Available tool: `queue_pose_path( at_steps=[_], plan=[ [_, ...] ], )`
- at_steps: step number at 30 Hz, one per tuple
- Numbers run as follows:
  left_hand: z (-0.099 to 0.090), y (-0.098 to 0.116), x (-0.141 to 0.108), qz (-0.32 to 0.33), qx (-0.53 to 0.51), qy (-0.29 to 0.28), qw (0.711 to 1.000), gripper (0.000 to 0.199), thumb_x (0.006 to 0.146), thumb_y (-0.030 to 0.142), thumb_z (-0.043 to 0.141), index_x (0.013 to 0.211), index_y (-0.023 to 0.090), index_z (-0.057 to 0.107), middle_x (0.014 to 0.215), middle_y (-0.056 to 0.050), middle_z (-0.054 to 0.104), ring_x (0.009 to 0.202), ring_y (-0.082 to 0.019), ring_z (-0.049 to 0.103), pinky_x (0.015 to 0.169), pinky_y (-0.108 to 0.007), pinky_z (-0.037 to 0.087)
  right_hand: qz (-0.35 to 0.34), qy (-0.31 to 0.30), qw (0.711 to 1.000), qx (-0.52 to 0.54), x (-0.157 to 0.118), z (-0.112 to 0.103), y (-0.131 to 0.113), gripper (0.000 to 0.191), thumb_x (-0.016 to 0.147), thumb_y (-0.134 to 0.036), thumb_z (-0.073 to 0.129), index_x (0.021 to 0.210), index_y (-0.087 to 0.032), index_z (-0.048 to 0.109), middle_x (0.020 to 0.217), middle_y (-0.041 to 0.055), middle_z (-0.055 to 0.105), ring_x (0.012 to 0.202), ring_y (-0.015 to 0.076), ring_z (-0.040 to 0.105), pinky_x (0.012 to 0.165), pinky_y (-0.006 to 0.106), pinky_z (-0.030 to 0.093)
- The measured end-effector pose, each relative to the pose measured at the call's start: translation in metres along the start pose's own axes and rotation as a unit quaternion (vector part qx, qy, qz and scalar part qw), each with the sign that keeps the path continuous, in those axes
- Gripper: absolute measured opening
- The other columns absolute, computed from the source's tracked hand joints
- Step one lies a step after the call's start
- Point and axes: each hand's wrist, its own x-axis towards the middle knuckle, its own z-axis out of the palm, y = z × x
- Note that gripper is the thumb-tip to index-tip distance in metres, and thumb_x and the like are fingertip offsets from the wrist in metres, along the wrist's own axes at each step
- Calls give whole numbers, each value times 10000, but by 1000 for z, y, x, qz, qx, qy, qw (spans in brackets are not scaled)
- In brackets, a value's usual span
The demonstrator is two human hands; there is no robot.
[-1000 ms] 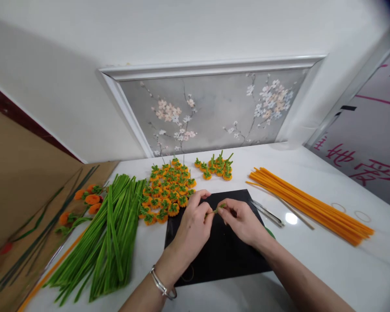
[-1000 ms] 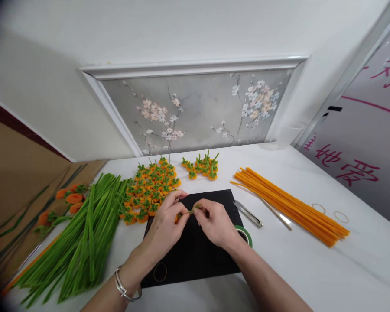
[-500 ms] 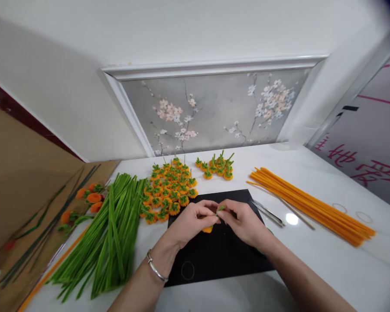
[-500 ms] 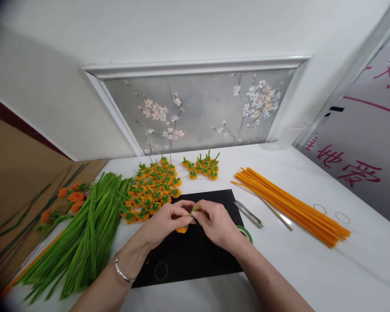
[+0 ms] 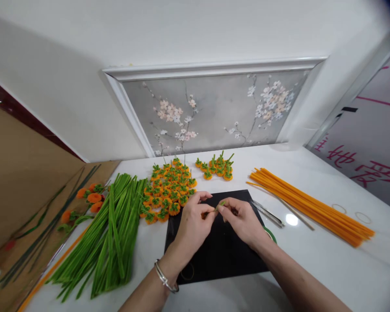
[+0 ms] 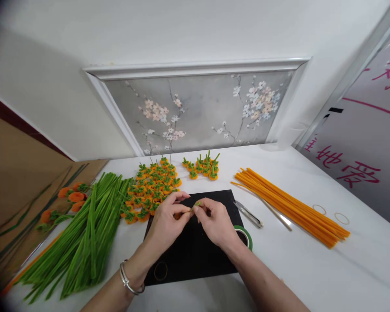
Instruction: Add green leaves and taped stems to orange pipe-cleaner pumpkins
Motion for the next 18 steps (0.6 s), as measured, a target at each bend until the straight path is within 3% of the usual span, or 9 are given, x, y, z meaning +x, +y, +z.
queue_pose_path(
  at_steps=[2,3,5,7,10,12,14,18],
  plan=[
    [0,5,-1,5,1,8,1000,217,755,111,562,574,168,667,995,-75,613,976,-206,567,887,-348,439,-18,9,1000,-10,-1,-2,0,226,863,-320,482,721,-167,570,593,-15,498,544,114,433,513,230,358],
    [-2,6,-1,-7,-23,-14,1000,203,764,133,568,592,164,670,978,-74,614,937,-197,577,854,-332,449,-29,6,1000,-9,-1,-3,0,229,866,-321,483,723,-167,573,606,-11,505,554,115,435,519,230,359],
    [-8,6,1,-56,-116,-124,984,166,779,227,606,653,157,689,953,-69,619,854,-173,587,783,-293,458,-43,-15,999,10,-1,-6,0,230,867,-328,495,730,-167,583,636,-2,525,581,117,441,532,228,364],
    [-14,3,3,-122,-247,-221,936,252,838,319,557,731,139,698,938,-76,624,842,-158,575,734,-256,447,-40,-44,997,46,-1,-9,-2,230,861,-339,516,729,-165,590,649,1,543,592,115,445,544,226,367],
    [-19,-6,4,-223,-381,-268,857,328,862,390,530,837,114,704,805,-69,626,699,-114,545,642,-221,416,-18,-74,992,104,-1,-11,-7,235,853,-345,538,720,-160,592,637,-3,553,587,110,449,561,230,368],
    [-19,-11,4,-238,-413,-291,829,317,845,388,565,840,107,712,809,-67,619,682,-101,533,642,-216,406,-6,-85,988,132,-1,-11,-9,236,854,-346,541,717,-159,587,621,-8,550,581,109,451,567,234,367],
    [-18,-13,4,-224,-417,-307,826,260,816,350,614,816,113,723,864,-61,607,700,-92,527,653,-209,400,-5,-92,985,144,-1,-10,-9,237,857,-348,539,718,-160,581,612,-12,548,581,110,452,568,234,365],
    [-16,-12,4,-191,-397,-284,852,130,750,253,683,745,134,737,941,-51,589,737,-90,519,673,-207,404,-29,-83,992,90,0,-10,-3,272,864,-362,521,677,-167,550,614,-19,529,581,108,436,557,228,353]
  ],
)
